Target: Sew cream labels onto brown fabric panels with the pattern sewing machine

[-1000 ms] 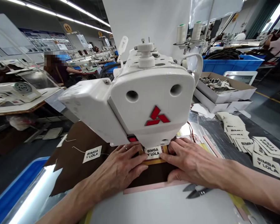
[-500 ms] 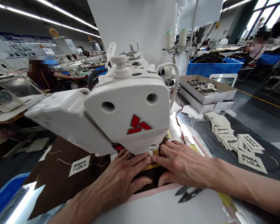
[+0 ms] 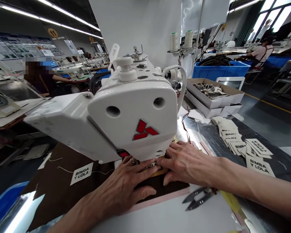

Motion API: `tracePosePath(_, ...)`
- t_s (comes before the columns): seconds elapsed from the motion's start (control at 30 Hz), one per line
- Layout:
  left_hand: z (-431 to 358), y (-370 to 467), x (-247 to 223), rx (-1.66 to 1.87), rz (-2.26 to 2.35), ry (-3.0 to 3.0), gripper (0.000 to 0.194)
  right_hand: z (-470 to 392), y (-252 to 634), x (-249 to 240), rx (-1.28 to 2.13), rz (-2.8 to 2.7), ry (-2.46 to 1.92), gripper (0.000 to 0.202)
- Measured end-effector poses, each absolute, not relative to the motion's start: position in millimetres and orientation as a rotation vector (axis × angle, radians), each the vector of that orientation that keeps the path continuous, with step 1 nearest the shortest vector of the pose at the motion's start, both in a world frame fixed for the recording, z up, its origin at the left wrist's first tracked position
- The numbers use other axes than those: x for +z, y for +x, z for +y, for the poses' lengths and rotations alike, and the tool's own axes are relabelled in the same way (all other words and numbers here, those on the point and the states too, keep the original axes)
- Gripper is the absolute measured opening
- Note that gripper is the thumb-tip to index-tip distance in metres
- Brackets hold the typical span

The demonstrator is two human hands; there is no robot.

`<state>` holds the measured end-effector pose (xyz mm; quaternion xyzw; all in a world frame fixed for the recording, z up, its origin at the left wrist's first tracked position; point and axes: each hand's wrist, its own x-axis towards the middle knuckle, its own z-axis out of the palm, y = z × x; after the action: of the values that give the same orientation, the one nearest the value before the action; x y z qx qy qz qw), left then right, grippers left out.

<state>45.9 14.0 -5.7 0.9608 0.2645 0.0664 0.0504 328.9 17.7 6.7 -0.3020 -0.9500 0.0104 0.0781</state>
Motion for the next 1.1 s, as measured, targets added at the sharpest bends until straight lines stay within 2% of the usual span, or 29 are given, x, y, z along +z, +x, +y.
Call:
tracePosePath(0.3, 21, 37, -15, 0.264, 0.815, 2.89, 0.062, 9, 329, -3, -0.058, -2.84, -0.815, 0.04)
tracePosePath(0.47, 23, 39, -10, 0.173, 0.829, 2.912, 0.062, 6, 327, -2, -0.069, -2.839, -0.806, 0.048)
tracePosePath(0.6, 23, 39, -9, 0.165, 0.816, 2.906, 0.06, 3, 328, 0, -0.016, -2.836, -0.824, 0.049)
tracePosePath(0.83, 20, 39, -18, 0.245, 0.848, 2.931, 0.056, -32, 364, 10, 0.135, -2.696, -0.887, 0.031)
tracePosePath(1.1, 21, 38, -16, 0.193, 0.853, 2.985, 0.055, -49, 404, -8, 0.244, -2.506, -0.972, 0.024)
